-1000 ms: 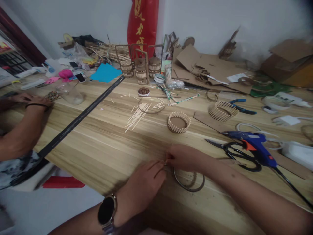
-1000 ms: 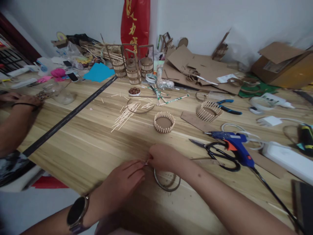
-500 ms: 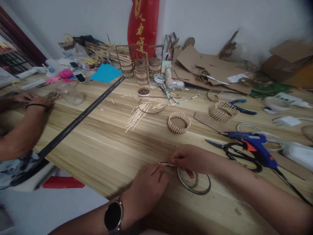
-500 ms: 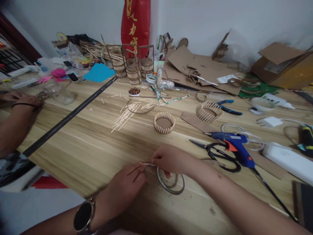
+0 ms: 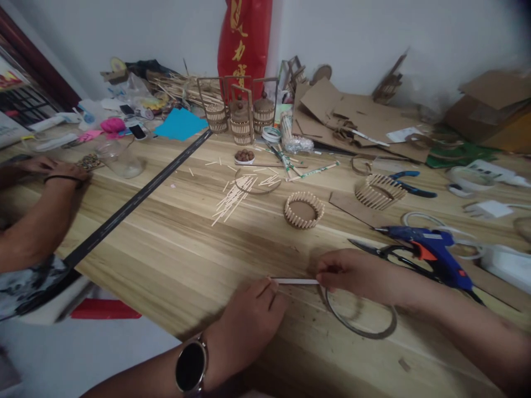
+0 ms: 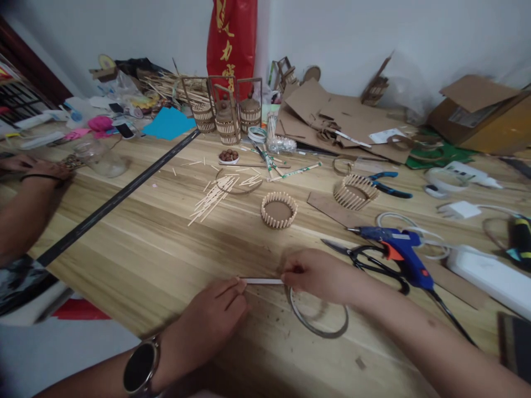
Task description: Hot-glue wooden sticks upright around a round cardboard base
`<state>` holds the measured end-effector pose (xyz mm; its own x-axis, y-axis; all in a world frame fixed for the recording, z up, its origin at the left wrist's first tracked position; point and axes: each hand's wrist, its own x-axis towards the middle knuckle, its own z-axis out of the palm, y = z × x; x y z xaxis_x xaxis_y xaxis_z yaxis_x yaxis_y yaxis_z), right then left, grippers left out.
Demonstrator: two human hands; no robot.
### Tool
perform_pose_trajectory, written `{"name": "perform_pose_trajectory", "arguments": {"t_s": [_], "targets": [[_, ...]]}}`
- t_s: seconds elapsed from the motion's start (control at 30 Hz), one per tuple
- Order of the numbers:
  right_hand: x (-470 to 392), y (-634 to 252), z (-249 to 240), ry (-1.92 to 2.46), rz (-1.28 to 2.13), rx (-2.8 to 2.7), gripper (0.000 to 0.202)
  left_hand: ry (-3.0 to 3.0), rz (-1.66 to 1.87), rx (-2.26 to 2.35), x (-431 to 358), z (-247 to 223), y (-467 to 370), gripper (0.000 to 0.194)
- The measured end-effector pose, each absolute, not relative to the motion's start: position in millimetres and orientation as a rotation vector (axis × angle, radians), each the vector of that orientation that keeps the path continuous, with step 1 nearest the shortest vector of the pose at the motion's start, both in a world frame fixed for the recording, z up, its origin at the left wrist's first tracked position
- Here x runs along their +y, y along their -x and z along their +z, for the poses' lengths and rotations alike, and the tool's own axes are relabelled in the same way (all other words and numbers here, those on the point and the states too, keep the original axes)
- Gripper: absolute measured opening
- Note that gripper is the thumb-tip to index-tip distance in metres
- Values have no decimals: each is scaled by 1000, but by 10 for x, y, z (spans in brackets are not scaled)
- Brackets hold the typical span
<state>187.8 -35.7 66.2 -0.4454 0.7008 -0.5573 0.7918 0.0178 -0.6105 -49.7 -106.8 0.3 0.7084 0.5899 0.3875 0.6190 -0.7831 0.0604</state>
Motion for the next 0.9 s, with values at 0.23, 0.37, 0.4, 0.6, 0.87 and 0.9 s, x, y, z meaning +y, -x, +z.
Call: {"name": "perform_pose_trajectory", "arguments": {"t_s": [0.23,0.37,0.4,0.6,0.87,0.9], "targets": [[-419,-2266,762,-1699,-1457,2001,33,2881,-566,-1004,-1067,-24,497,9],[-432,-2534,808,-1707,-1463,1952,41,2897,-551,-1020,-1070,-17,504,7],[-436,-2598,813,-1712,-1454,1949,42,2902,-529,-1020,-1071,-17,507,7],[-445,-2800,790,-1814,-1380,1946,35,2895,-469,-1023,-1080,-55,519,8],[-420,-2697,771,-1805,-1125,1980,21,2892,-517,-1018,-1076,-59,519,9],[-419,-2702,749,-1795,-1101,1991,21,2889,-522,-1017,-1075,-55,517,9]]}}
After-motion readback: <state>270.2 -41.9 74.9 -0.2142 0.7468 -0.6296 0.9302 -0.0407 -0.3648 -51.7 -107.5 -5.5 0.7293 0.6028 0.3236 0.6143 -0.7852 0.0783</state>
